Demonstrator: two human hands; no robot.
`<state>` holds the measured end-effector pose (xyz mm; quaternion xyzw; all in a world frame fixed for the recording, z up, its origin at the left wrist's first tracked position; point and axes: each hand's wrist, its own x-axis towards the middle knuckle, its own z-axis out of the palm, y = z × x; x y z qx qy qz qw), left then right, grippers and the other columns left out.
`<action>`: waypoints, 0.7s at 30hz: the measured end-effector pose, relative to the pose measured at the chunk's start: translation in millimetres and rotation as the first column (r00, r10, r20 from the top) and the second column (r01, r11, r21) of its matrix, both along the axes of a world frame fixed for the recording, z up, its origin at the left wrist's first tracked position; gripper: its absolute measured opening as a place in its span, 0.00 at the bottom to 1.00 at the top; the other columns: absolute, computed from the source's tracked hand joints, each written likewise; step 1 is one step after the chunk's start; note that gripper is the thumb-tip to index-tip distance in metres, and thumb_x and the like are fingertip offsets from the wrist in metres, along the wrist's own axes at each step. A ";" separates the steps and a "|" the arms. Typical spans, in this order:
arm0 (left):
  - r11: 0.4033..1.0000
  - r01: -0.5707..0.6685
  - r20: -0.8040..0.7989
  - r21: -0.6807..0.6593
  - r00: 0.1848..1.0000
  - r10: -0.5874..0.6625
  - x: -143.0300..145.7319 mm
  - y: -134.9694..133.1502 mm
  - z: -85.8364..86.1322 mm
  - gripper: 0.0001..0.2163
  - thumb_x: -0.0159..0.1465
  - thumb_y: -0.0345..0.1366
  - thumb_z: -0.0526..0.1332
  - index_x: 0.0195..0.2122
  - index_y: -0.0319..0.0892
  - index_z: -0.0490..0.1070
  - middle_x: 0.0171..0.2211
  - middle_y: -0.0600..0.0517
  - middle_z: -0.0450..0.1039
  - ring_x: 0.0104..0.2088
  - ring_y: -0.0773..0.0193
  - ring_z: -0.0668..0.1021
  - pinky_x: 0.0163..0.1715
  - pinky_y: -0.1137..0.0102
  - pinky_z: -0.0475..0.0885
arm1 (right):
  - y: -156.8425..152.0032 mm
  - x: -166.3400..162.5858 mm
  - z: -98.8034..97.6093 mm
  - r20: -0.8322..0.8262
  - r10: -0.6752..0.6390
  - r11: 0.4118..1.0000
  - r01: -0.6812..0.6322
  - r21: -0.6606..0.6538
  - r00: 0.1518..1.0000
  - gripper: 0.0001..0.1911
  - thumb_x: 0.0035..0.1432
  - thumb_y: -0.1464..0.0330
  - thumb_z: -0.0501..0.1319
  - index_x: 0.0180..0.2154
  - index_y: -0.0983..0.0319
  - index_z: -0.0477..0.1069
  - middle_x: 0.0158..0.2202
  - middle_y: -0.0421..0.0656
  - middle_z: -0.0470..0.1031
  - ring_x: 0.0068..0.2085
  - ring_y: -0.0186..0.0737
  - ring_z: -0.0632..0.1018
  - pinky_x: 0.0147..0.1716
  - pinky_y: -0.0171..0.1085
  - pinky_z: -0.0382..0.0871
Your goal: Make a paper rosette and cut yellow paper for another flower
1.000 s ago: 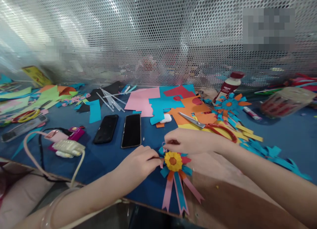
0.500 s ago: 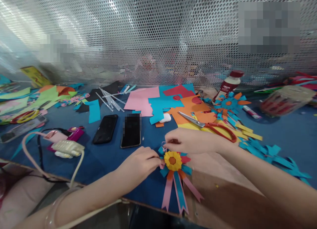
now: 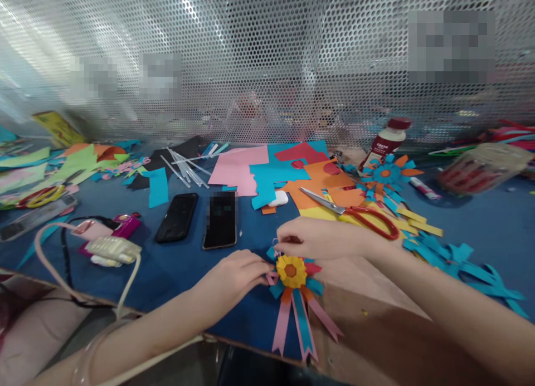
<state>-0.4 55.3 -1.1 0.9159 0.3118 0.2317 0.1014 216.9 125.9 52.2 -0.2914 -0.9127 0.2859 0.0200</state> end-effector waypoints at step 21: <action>0.725 -0.167 0.203 -0.668 0.896 0.394 16.7 25.5 14.6 0.18 0.55 0.37 0.64 0.46 0.42 0.64 0.29 0.55 0.73 0.32 0.65 0.76 0.33 0.71 0.68 | 8.0 -17.0 8.0 0.108 0.094 0.990 -0.081 -0.118 0.990 0.13 0.59 0.64 0.53 0.26 0.63 0.67 0.23 0.38 0.65 0.23 0.29 0.64 0.21 0.32 0.55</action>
